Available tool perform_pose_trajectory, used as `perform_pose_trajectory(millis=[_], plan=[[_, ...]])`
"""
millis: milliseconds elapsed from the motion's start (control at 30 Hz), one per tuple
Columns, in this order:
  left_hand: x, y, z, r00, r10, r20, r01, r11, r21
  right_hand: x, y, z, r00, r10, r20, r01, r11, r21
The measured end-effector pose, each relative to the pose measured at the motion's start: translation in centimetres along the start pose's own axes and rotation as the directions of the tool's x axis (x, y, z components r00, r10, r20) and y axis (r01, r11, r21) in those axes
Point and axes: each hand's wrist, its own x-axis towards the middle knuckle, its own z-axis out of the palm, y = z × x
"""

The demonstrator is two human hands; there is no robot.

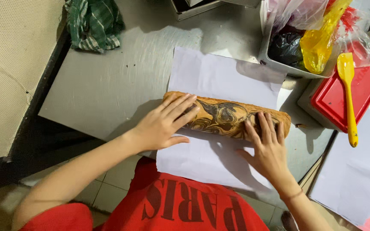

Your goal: The person prepares a roll cake by using a scraper to loosen the edges of a marble cake in a pan, flipping it onto paper, peeling off the baking paper, spreading jam across the surface with a spatula, and rolling the cake into a cylinder using the paper.

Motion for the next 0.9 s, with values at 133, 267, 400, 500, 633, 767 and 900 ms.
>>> perform_pose_trajectory(millis=[133,267,400,500,633,767,900], plan=[[1.3,-2.5,1.7,0.988,0.045,0.146,-0.09,0.944,0.316,1.8,2.5,2.4,0.991,-0.099,-0.089,0.095,0.994,-0.05],[4.0,-3.7,1.0,0.99,-0.005,0.142,-0.056,0.905,0.422,4.2,4.3,1.7,0.997,-0.025,0.077,0.03,0.998,-0.059],[5.5,-3.2,-0.1,0.949,-0.143,0.281,0.028,0.926,0.377,6.1,5.9,0.6,0.98,-0.004,0.199,-0.002,1.0,0.028],[6.1,-5.2,1.4,0.943,-0.129,0.307,-0.015,0.905,0.425,7.8,7.0,0.6,0.94,0.014,0.342,-0.026,0.999,0.031],[7.8,-6.5,1.6,0.954,-0.168,0.248,0.065,0.924,0.376,9.2,9.2,0.1,0.884,0.115,0.454,-0.153,0.987,0.048],[8.7,-5.6,1.3,0.965,-0.148,0.217,0.044,0.905,0.424,9.3,10.1,-0.7,0.941,0.024,0.338,-0.067,0.991,0.115],[7.2,-5.5,1.6,0.974,-0.154,0.166,0.067,0.897,0.437,8.2,9.7,0.4,0.937,0.023,0.349,-0.058,0.994,0.091]])
